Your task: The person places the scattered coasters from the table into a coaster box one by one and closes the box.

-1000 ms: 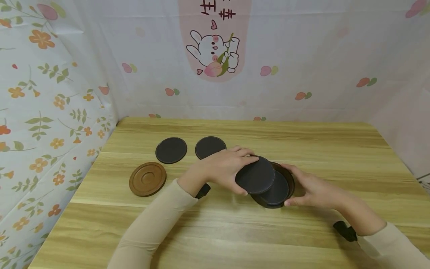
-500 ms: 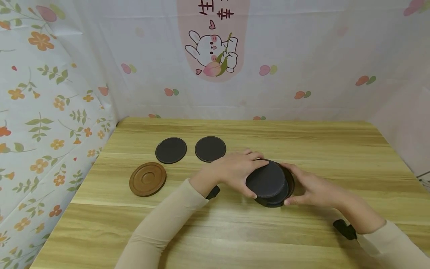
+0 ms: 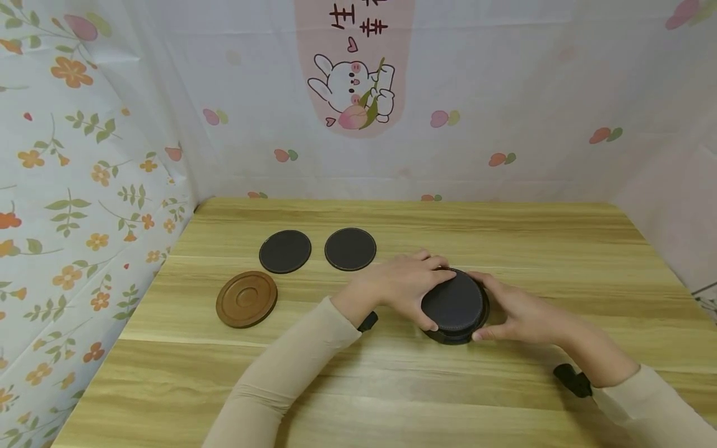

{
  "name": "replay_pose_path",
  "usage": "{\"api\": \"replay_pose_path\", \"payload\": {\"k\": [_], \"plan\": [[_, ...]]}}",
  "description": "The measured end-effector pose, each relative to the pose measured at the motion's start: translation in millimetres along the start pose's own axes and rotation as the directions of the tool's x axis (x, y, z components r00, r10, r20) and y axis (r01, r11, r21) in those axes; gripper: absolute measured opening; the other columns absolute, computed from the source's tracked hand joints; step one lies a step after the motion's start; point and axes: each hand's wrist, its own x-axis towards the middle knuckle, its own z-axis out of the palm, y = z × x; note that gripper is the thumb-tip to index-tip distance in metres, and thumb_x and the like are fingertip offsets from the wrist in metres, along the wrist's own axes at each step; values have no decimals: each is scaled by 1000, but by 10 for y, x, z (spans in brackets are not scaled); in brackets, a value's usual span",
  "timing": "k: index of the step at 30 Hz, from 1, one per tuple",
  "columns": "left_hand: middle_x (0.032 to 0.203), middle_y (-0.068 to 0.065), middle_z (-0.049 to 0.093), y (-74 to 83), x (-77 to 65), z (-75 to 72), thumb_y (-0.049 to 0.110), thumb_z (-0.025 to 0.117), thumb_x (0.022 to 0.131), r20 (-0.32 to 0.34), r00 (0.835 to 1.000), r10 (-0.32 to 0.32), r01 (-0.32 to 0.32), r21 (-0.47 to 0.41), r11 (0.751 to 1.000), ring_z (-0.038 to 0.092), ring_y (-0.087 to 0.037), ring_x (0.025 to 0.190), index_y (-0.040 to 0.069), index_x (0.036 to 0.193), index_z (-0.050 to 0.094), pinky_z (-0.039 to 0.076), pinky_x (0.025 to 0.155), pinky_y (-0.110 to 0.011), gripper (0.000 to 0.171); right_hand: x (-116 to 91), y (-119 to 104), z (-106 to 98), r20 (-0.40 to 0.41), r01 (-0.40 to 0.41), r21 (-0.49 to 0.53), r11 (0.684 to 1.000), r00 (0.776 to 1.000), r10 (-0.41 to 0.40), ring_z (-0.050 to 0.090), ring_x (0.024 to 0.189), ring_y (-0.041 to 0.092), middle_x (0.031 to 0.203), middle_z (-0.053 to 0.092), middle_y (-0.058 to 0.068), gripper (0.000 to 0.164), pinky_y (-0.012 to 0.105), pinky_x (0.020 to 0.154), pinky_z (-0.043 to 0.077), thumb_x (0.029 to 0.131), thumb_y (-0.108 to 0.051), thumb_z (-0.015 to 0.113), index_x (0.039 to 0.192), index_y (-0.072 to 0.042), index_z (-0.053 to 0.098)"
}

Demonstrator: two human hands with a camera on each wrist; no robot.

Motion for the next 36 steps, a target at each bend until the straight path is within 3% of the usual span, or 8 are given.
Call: {"api": "replay_pose_path", "payload": {"k": [8,17,26,32,36], "plan": [[155,0,39,41,50,2,63,72,78,16,1000,2,-2,-2,1000,39,-17,131,19,154,39,45,101,-35,93,15,-6,9,6,2,2,1000,1000,-2,50,136,31,152,44,14,103,35,104,46,82,-53,75,157,-11,19],[156,4,36,32,63,9,65,70,79,33,999,-10,11,-28,1000,36,-15,135,23,155,37,45,101,-39,93,11,-30,-8,17,19,27,999,1000,-19,49,136,35,153,42,19,101,25,104,45,83,-51,74,157,-9,19],[159,3,34,-23,2,54,64,70,81,11,1000,1,-1,-73,997,33,-18,142,20,154,38,43,108,-41,91,9,-49,2,17,-6,-5,1000,1000,6,50,134,38,151,44,20,106,55,102,43,82,-54,74,156,-3,18],[159,1,35,-179,-130,70,61,65,87,-11,1000,-6,5,-99,995,32,-21,146,18,155,36,40,112,-38,85,8,-56,5,4,-3,-6,1000,1000,3,52,132,38,146,49,19,106,58,101,42,81,-52,76,155,-3,19],[158,2,37,-329,-281,80,59,61,90,-34,998,-56,52,-109,993,34,-22,146,19,154,37,41,112,-44,79,6,-64,0,-4,-9,-16,1000,1000,9,52,132,39,143,52,17,106,60,102,41,80,-54,76,155,-3,21]]}}
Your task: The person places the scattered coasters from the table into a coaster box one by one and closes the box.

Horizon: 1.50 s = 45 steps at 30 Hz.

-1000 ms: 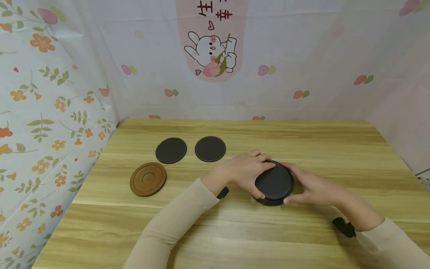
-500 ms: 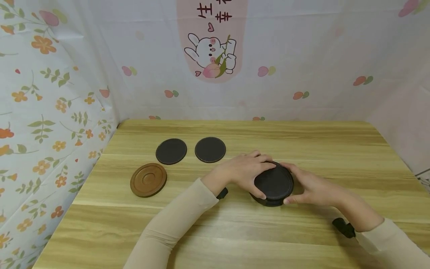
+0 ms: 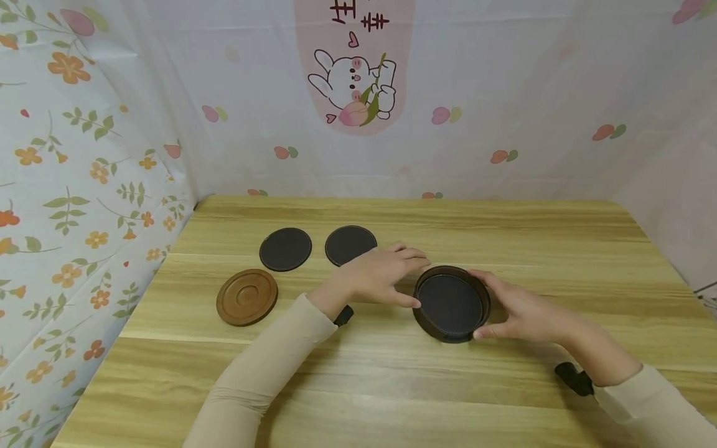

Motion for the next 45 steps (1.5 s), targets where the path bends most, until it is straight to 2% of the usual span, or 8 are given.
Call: {"api": "replay_pose_path", "payload": {"k": [5,10,17,21,31,40,45], "plan": [[158,1,38,-212,-172,-21,52,60,93,-24,996,-82,81,-46,996,33,-24,146,20,154,38,41,108,-56,72,-5,-7,-12,-2,-13,-9,1000,1000,13,50,133,41,143,52,17,108,61,103,40,79,-56,75,155,-4,20],[156,-2,41,-409,-327,-53,45,63,94,-45,990,-130,126,-91,988,35,-26,143,18,152,42,41,106,-58,68,-15,7,-13,-4,-15,-15,1000,1000,15,51,132,41,143,52,19,109,61,102,41,79,-56,76,156,-2,19],[155,-5,43,-665,-518,-67,40,64,94,-71,977,-200,192,-105,976,34,-31,147,15,151,43,38,114,-48,65,-32,34,-14,-7,-5,-9,1000,1000,5,51,132,42,143,52,19,108,62,102,40,80,-53,76,155,-1,19],[155,-6,43,-767,-581,-51,41,66,93,-75,971,-227,220,-97,971,35,-30,147,15,151,43,39,113,-48,67,-35,37,3,-4,-4,-6,1000,1000,4,51,132,41,143,52,19,107,62,102,40,80,-53,76,156,-1,19],[156,-5,42,-958,-587,-85,45,71,89,-57,952,-300,291,-124,948,35,-28,147,16,152,42,37,114,-49,75,-24,23,24,-22,-4,-20,1000,1000,4,51,131,40,143,51,19,107,62,102,40,79,-54,77,155,-4,22],[158,-11,38,-1119,-493,-124,50,76,82,25,963,-270,271,-102,957,32,-32,148,12,153,38,33,116,-52,89,-27,10,13,-15,-20,-29,999,1000,20,50,133,43,145,50,20,108,63,101,41,79,-56,77,156,-6,21],[159,-12,36,-1186,-467,-119,52,79,79,52,962,-268,272,-97,958,30,-34,148,12,154,37,32,117,-52,95,-17,3,11,-15,-18,-37,999,1000,17,50,132,42,144,51,20,107,63,101,41,79,-56,76,156,-6,21]]}}
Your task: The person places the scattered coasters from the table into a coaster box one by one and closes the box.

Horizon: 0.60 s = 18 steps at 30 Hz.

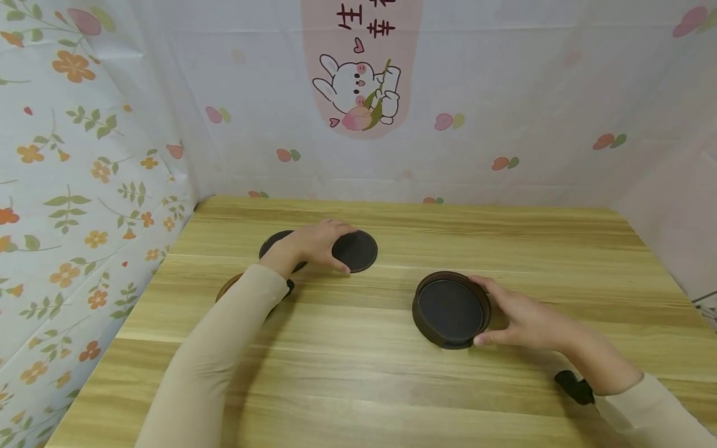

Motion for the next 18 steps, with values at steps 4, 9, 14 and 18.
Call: {"api": "replay_pose_path", "payload": {"k": [4,9,14,18], "plan": [[159,-12,36,-20,33,6,51,80,78,11,1000,-5,5,4,1000,31,-34,148,13,155,36,33,117,-51,97,-3,8,11,-2,1,2,1000,1000,-1,51,132,42,144,51,20,107,62,101,41,79,-56,76,156,-6,21],[159,-13,35,-42,61,15,48,83,76,18,1000,-21,21,-7,1000,31,-35,148,13,155,36,34,115,-52,98,1,9,21,-5,1,6,1000,1000,-1,50,132,42,145,50,20,107,62,101,41,79,-56,76,156,-5,21],[160,-12,34,-52,96,39,51,82,76,20,999,-37,37,13,999,32,-35,147,15,155,35,37,113,-52,99,4,7,16,-2,6,6,1000,1000,-6,51,132,41,144,51,19,107,62,102,41,79,-56,76,155,-4,21],[161,-10,32,-44,119,49,53,81,75,22,999,-48,47,32,998,31,-35,147,14,156,33,37,112,-53,102,6,6,5,-5,12,10,1000,1000,-12,51,132,40,143,52,18,107,62,102,41,79,-55,77,155,-3,22]]}}
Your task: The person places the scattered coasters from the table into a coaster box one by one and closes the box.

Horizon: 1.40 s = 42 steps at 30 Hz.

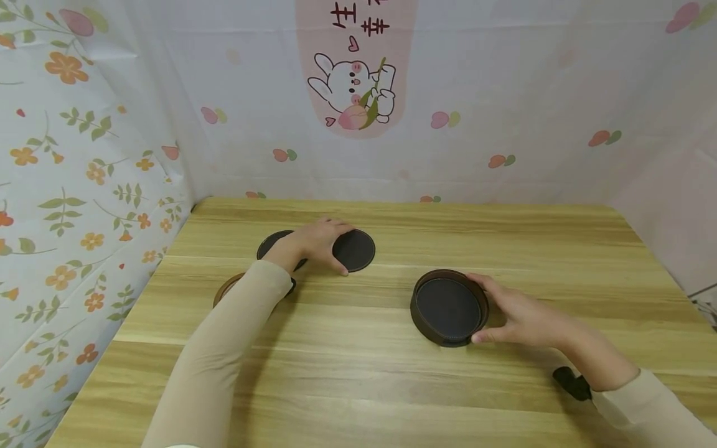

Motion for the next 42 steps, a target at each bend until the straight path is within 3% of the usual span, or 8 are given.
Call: {"api": "replay_pose_path", "payload": {"k": [19,42], "plan": [[158,-10,35,52,-13,7,51,78,76,4,1000,2,-2,15,1000,34,-35,142,13,153,38,40,110,-53,95,-3,-34,-6,3,-10,-3,1000,1000,10,51,132,40,144,51,19,107,61,102,41,79,-57,75,155,-4,22],[155,-14,38,34,-238,3,50,80,76,8,1000,21,-21,-9,1000,34,-35,142,6,151,41,39,111,-52,95,-2,-22,5,-4,-11,-11,1000,1000,11,52,131,40,142,53,18,106,61,101,41,79,-54,77,155,-5,22]]}}
